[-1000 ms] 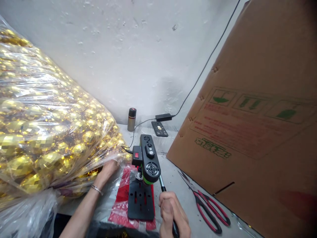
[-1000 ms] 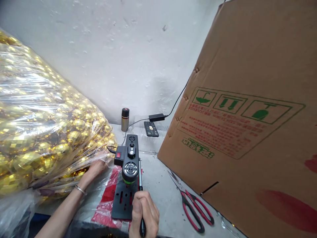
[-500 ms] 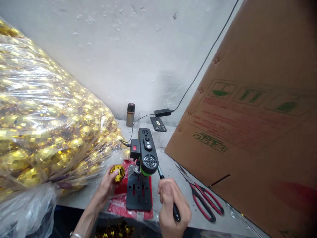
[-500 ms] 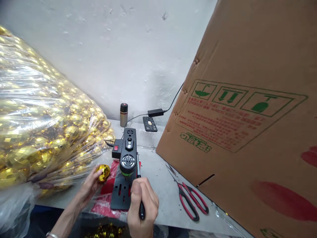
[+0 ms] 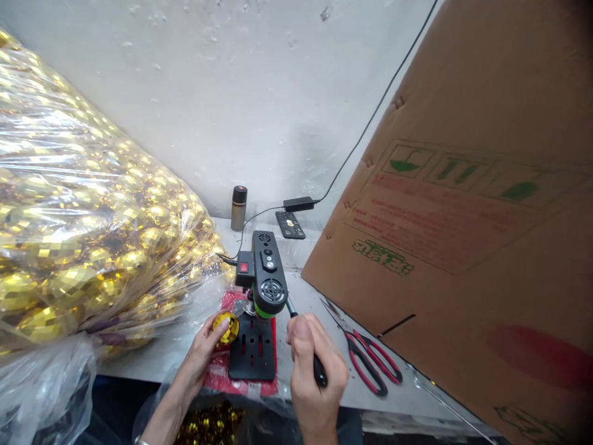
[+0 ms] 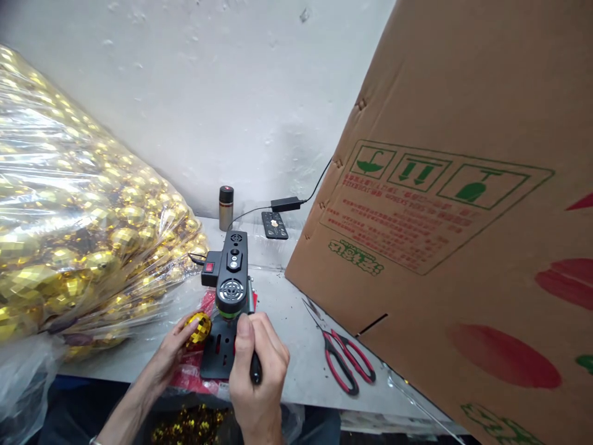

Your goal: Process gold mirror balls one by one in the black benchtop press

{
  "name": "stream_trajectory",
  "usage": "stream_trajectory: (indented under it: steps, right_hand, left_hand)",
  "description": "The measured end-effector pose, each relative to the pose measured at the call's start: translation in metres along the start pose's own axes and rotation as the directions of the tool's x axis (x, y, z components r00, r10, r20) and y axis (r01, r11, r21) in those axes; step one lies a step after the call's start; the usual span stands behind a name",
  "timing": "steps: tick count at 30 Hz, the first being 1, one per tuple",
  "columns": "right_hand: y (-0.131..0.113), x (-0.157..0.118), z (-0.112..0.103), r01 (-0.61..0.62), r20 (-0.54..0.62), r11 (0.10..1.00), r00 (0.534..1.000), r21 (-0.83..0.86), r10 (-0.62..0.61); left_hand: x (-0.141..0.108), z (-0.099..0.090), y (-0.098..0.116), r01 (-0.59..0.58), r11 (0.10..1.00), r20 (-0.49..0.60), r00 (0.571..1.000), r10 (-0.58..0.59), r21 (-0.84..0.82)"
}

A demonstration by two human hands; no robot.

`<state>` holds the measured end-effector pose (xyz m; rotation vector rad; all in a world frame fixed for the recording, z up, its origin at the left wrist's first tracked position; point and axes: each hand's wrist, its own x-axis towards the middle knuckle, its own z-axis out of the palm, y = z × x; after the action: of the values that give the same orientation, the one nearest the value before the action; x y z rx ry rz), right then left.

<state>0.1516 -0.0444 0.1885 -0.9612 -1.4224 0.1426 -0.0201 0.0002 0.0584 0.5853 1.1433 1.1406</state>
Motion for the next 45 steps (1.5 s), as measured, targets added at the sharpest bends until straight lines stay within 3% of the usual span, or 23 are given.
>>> stream_trajectory:
  steps: [5,8,11,14,19,26,33,41,45]
  right_hand:
    - [-0.005,0.008,-0.002,0.001,0.017,1.000,1.000,-0.025,-0.001]
    - [-0.005,0.007,-0.002,0.019,0.011,1.000,1.000,-0.023,-0.019]
    - [-0.005,0.005,-0.002,0.025,0.018,1.000,1.000,-0.020,-0.024]
    - [-0.004,0.002,-0.003,0.026,0.029,0.999,0.999,-0.024,-0.026]
    - [-0.002,-0.002,-0.004,0.036,0.032,0.999,0.999,-0.022,-0.035]
    - [0.001,-0.004,-0.005,0.048,0.041,0.999,0.998,-0.021,-0.047]
    - [0.001,-0.005,-0.005,0.065,0.045,0.998,0.997,-0.023,-0.064]
    - [0.004,-0.009,-0.007,0.059,0.056,0.998,0.997,-0.002,-0.059]
    - [0.005,-0.014,-0.008,0.048,0.059,0.999,0.997,0.006,-0.048]
  left_hand:
    - [0.009,0.004,-0.011,-0.008,1.000,0.012,1.000,0.008,0.021]
    - [0.016,0.006,-0.022,-0.097,0.995,-0.005,0.995,0.097,-0.005]
    - [0.020,0.009,-0.032,-0.216,0.970,-0.040,0.974,0.222,0.115]
    - [0.021,0.010,-0.042,-0.334,0.895,-0.052,0.930,0.364,0.296]
    - [0.018,0.007,-0.059,-0.462,0.737,0.051,0.861,0.506,0.494]
    - [0.008,0.011,-0.060,-0.484,0.641,0.202,0.863,0.463,0.596]
    - [0.000,0.013,-0.047,-0.574,0.547,0.381,0.817,0.433,0.609]
    - [0.017,0.027,-0.041,-0.587,0.392,0.395,0.789,0.470,0.708]
    - [0.022,0.028,-0.043,-0.590,0.374,0.424,0.792,0.439,0.715]
